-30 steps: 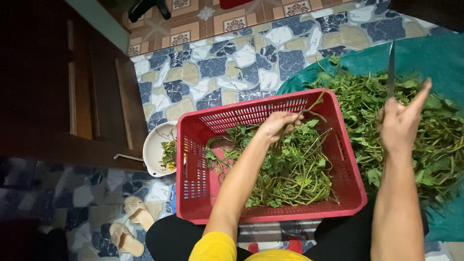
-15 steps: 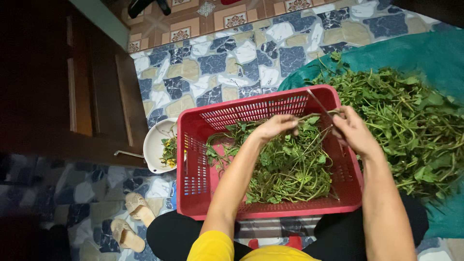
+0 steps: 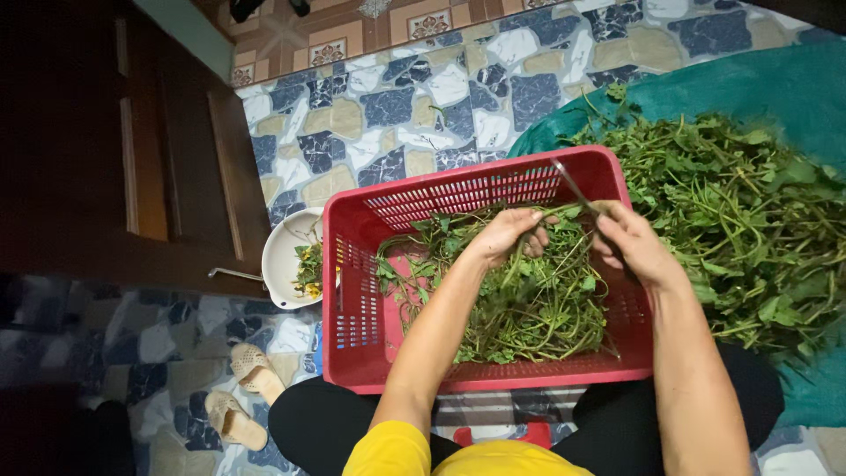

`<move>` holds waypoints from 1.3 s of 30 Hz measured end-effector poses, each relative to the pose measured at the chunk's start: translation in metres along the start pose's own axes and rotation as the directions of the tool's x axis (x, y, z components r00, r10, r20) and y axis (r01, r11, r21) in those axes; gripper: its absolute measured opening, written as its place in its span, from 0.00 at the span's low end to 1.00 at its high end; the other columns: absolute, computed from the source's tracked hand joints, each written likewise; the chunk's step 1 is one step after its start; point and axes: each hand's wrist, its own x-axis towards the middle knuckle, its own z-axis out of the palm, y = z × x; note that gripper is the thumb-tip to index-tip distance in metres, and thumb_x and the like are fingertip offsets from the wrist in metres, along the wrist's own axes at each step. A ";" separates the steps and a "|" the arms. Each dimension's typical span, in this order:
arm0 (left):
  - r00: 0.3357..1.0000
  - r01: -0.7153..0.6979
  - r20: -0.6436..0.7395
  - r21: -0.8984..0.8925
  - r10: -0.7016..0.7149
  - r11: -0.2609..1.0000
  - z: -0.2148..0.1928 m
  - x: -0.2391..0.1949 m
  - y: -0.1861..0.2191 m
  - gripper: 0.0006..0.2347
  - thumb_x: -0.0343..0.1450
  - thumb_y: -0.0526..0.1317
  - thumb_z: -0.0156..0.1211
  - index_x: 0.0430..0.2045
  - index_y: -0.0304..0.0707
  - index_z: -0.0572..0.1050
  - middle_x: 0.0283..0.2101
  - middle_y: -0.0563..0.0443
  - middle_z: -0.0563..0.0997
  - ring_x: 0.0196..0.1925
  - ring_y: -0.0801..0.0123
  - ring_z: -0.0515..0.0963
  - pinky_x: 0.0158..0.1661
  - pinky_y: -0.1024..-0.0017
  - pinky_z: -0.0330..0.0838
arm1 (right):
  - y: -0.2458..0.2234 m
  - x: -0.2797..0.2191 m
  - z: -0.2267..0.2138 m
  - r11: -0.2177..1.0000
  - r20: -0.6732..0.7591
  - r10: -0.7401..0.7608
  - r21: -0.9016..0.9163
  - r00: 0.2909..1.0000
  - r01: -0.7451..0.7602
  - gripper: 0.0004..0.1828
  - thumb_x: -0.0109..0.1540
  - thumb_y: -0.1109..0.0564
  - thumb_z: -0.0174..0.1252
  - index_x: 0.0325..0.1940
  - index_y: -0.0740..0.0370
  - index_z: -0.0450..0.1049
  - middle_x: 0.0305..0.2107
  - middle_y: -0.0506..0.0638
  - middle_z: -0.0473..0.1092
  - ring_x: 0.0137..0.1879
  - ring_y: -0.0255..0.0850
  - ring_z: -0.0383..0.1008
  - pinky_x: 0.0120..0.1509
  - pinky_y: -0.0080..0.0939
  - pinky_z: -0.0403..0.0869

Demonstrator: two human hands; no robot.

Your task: The person sorts through green leafy vegetables in a red basket, using a knife to trim stems and roots while moving the processed greens between a basket and a pile.

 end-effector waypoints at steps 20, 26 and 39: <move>0.951 -0.075 -0.259 0.334 0.168 0.940 0.031 -0.011 -0.032 0.11 0.80 0.39 0.47 0.47 0.34 0.78 0.22 0.55 0.77 0.20 0.77 0.74 0.24 0.76 0.72 | -0.082 -0.016 -0.054 0.789 -0.599 -0.231 -0.577 0.767 -0.212 0.42 0.73 0.53 0.52 0.83 0.61 0.35 0.46 0.60 0.73 0.46 0.45 0.71 0.53 0.61 0.69; 0.910 -0.161 -0.270 0.471 0.315 0.867 0.035 0.004 -0.054 0.11 0.79 0.38 0.49 0.51 0.34 0.77 0.24 0.57 0.78 0.23 0.78 0.75 0.25 0.77 0.72 | -0.032 -0.028 0.021 0.736 -0.206 -0.087 -0.673 0.975 -0.076 0.47 0.64 0.54 0.57 0.84 0.45 0.42 0.28 0.49 0.75 0.29 0.40 0.65 0.37 0.42 0.67; 0.813 -0.006 -0.379 0.754 0.442 0.657 0.030 -0.040 -0.052 0.11 0.76 0.41 0.55 0.45 0.36 0.81 0.17 0.50 0.77 0.17 0.72 0.73 0.23 0.69 0.68 | 0.025 -0.016 0.029 0.828 -0.199 -0.103 -0.560 0.975 -0.027 0.34 0.67 0.55 0.56 0.78 0.42 0.61 0.39 0.55 0.74 0.36 0.36 0.67 0.42 0.39 0.70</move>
